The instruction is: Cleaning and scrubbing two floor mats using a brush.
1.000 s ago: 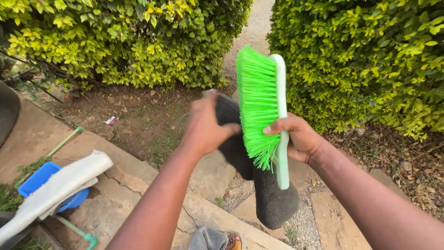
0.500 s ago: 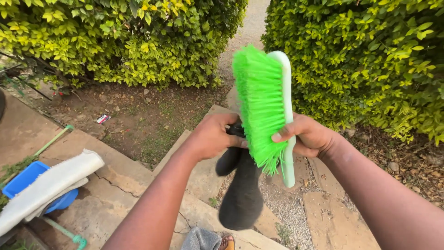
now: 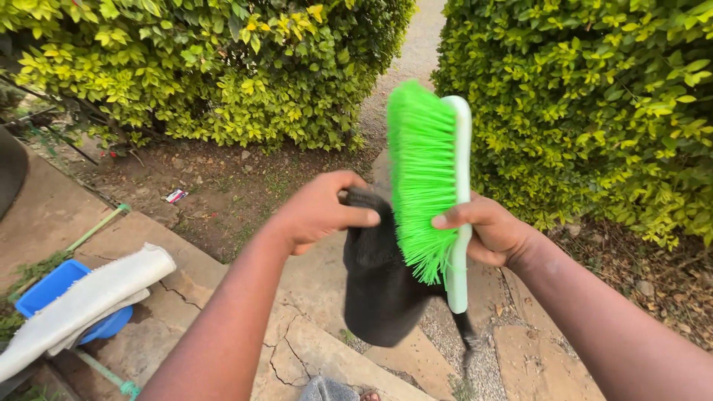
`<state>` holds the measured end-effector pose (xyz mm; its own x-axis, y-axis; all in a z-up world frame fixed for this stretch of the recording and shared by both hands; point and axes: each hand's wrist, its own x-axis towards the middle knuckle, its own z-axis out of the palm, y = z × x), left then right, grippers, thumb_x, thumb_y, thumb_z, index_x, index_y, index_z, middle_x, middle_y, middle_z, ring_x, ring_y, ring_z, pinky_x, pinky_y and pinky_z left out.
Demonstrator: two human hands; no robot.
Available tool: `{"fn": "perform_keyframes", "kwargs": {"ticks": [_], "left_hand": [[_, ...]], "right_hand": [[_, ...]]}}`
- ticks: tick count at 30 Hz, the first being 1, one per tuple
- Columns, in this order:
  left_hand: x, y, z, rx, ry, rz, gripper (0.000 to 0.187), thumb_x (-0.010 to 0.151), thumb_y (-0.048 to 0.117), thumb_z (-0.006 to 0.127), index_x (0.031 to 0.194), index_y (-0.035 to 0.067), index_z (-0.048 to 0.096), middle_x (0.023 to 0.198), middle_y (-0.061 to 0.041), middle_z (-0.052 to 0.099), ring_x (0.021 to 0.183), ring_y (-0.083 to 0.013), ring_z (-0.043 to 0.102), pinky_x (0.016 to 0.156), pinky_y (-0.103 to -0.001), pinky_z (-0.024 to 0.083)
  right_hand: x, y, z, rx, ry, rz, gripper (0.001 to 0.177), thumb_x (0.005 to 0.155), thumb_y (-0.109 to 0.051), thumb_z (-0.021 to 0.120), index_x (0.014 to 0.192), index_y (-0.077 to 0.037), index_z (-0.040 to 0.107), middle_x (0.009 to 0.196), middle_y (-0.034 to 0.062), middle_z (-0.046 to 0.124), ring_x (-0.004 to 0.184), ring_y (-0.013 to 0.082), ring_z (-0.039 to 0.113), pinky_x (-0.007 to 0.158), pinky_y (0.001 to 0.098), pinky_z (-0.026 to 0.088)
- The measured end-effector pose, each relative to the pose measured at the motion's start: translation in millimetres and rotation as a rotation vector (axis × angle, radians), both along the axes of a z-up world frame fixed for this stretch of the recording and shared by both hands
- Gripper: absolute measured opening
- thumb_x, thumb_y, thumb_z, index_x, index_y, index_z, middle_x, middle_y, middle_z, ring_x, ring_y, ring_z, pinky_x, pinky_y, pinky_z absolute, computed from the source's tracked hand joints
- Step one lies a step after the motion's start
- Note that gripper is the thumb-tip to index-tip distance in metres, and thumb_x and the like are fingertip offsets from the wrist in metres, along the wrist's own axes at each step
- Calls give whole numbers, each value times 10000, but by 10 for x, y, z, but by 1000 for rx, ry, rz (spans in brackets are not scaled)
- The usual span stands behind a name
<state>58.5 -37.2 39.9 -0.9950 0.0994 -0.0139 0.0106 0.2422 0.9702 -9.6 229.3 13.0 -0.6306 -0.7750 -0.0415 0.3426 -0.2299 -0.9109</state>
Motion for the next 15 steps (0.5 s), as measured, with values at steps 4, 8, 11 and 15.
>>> {"fn": "perform_keyframes", "kwargs": {"ticks": [4,8,11,15], "left_hand": [[-42,99,-8,-253,-29,-47,545,604,184,923,1093,47,726,1029,-120,786,980,-253,748,891,-406,582],[-100,138,-24,-509,127,-99,668,557,268,953,1152,48,743,1167,-99,737,1098,-255,703,940,-385,545],[-106,247,-24,-653,19,-95,678,529,331,951,1119,66,747,1134,-98,759,1058,-260,724,928,-382,560],[-171,370,-242,-542,205,-110,697,516,357,961,1111,69,739,1104,-114,755,1029,-254,713,901,-381,542]], "right_hand": [[-23,-147,127,17,39,13,580,762,20,678,1328,78,564,1178,216,701,1055,303,719,975,470,580],[-80,-135,151,67,45,-17,546,756,32,682,1288,106,587,1151,229,709,1020,300,728,954,466,588],[-83,-141,197,51,23,-38,534,756,27,671,1279,103,590,1138,229,708,1006,304,730,939,474,592],[-161,-107,193,24,-55,-111,504,755,21,645,1249,97,585,1102,229,708,987,322,736,936,498,606]]}}
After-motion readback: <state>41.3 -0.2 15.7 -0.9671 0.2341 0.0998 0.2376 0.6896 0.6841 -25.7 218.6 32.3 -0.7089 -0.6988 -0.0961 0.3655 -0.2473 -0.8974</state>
